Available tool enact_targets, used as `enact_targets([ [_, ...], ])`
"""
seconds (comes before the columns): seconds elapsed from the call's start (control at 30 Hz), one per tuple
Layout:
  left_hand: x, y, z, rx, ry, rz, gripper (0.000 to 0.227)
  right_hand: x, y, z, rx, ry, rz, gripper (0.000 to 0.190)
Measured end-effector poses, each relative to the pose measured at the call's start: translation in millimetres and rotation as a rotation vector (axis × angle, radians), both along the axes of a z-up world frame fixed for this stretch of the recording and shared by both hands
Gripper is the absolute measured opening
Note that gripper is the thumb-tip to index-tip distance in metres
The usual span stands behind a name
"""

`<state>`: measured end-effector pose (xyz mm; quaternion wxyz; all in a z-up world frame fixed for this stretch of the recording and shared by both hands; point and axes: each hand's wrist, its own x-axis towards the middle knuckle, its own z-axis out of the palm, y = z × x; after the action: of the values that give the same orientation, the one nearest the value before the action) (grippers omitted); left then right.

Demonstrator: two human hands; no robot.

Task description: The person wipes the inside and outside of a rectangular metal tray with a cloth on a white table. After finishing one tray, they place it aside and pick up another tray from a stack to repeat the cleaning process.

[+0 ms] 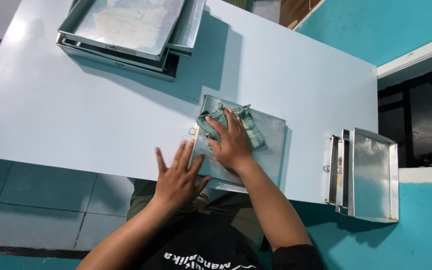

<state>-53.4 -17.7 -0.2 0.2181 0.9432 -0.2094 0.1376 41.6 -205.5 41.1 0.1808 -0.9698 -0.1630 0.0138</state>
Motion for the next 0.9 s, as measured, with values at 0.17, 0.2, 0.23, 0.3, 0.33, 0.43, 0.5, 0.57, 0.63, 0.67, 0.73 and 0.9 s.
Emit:
enact_targets([
  [0.17, 3, -23, -25, -0.028, -0.159, -0.161, 0.056, -1, -7, -8, -0.005, -0.056, 0.045, 0.062],
  [0.2, 4, -27, -28, -0.059, -0.197, -0.191, 0.056, 0, -11, -13, -0.019, -0.099, 0.077, 0.063],
  [0.23, 4, -27, -27, -0.059, -0.196, -0.202, 0.056, 1, -13, -10, -0.018, -0.097, 0.065, 0.063],
  [0.3, 3, -27, -24, -0.078, -0.144, -0.187, 0.058, 2, -18, -5, 0.048, -0.042, 0.130, 0.061],
  [0.33, 1, -27, -22, -0.077, -0.140, -0.198, 0.058, 0, -24, -4, 0.050, -0.039, 0.118, 0.061],
  [0.43, 0, -28, -19, -0.033, -0.150, -0.149, 0.065, 2, -48, 7, -0.007, -0.027, 0.128, 0.068],
  [0.5, -1, -27, -20, -0.050, -0.150, -0.143, 0.061, 4, -69, 19, -0.092, -0.074, 0.028, 0.068],
  [0.57, 0, -28, -19, -0.054, -0.156, -0.149, 0.059, 12, -111, -4, -0.104, -0.138, -0.067, 0.066],
  [0.63, 1, -29, -17, -0.057, -0.161, -0.153, 0.058, 14, -138, -20, -0.116, -0.200, -0.161, 0.064],
  [0.67, 0, -30, -17, -0.044, -0.162, -0.151, 0.059, 13, -144, -24, -0.102, -0.151, -0.252, 0.060],
  [0.73, 1, -30, -15, -0.032, -0.166, -0.153, 0.060, 6, -133, -16, -0.088, -0.103, -0.348, 0.056],
  [0.9, 1, -31, -11, -0.049, -0.114, -0.123, 0.057, -22, -64, -5, -0.067, -0.246, 0.009, 0.067],
])
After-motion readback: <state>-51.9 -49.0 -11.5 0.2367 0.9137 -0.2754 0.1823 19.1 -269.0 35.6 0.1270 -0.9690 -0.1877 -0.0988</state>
